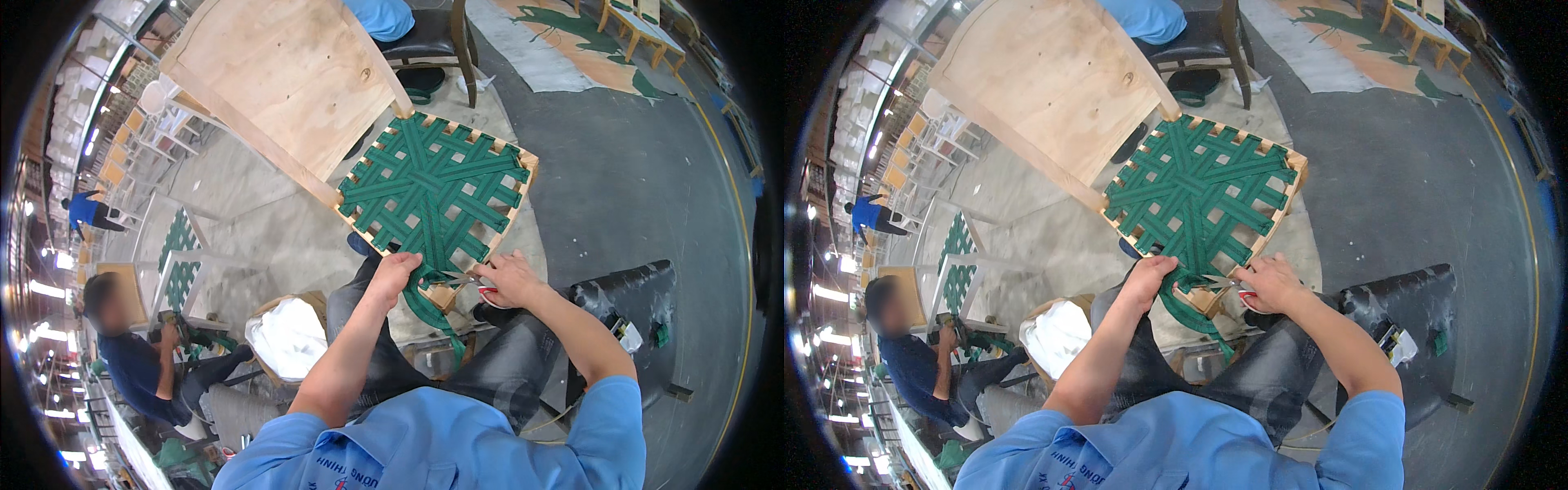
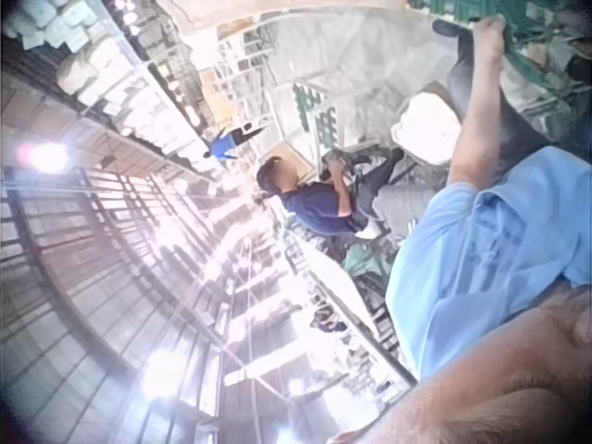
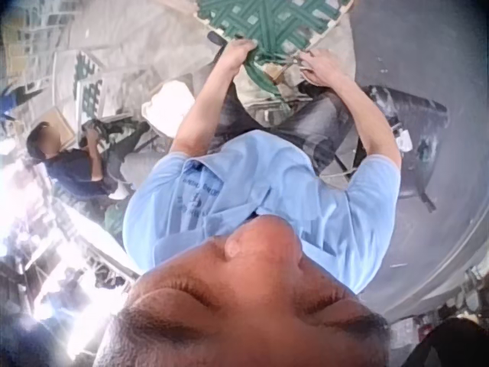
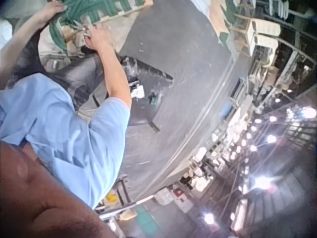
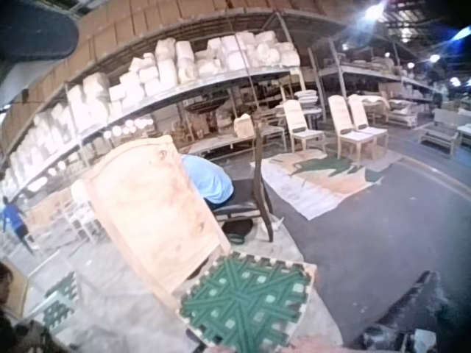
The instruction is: The person weaves green straps into a wooden chair seat frame, then staples them in place. They cover the woven seat with a white fabric sheet and staple it to the underside of the chair. Finally, they lift the chair and place it upright next to other finished chairs.
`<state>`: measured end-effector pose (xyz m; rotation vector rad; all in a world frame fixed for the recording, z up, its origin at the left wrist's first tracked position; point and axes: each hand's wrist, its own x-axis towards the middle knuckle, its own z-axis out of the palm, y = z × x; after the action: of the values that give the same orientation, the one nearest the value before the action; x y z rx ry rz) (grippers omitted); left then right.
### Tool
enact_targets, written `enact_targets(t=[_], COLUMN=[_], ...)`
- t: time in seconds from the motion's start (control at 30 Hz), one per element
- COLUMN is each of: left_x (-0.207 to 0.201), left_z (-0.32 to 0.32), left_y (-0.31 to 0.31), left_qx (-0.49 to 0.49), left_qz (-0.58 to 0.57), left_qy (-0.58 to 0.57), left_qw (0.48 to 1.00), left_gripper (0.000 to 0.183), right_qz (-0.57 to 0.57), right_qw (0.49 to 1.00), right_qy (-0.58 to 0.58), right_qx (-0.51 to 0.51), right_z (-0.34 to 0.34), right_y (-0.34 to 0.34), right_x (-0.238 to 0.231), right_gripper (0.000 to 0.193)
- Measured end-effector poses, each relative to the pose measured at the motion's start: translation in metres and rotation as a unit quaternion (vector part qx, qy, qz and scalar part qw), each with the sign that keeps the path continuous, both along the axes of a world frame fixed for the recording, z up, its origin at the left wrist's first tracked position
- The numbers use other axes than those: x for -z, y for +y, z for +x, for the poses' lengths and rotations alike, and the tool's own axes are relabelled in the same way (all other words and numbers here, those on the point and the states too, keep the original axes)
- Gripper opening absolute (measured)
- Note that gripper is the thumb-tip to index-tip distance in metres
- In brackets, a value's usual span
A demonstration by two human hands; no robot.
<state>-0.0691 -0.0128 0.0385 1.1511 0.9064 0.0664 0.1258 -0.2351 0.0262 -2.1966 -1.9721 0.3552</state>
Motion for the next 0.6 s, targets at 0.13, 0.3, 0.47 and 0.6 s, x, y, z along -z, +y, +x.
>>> enact_targets(t=[0.13,0.3,0.47,0.6], left_x=[0.002,-0.001,-0.001,-0.005], left_z=[-0.005,-0.006,-0.015,-0.012], left_y=[0.001,0.0,0.003,-0.014], left_qx=[0.003,0.0,0.011,0.023], left_qz=[0.006,0.003,0.047,0.027], left_qy=[-0.009,-0.001,0.006,0.031], left_qw=[1.0,1.0,0.999,0.999], left_gripper=[0.025,0.024,0.025,0.028], right_qz=[0.005,0.006,0.02,0.025], right_qw=[0.999,0.997,0.995,0.994], right_qy=[-0.008,0.004,0.051,0.034], right_qx=[-0.04,-0.083,-0.083,-0.104], right_z=[-0.001,0.004,0.005,-0.011], right_y=[0.022,0.03,0.031,0.047], right_x=[0.022,0.036,0.047,0.05], right_gripper=[0.043,0.042,0.046,0.05])
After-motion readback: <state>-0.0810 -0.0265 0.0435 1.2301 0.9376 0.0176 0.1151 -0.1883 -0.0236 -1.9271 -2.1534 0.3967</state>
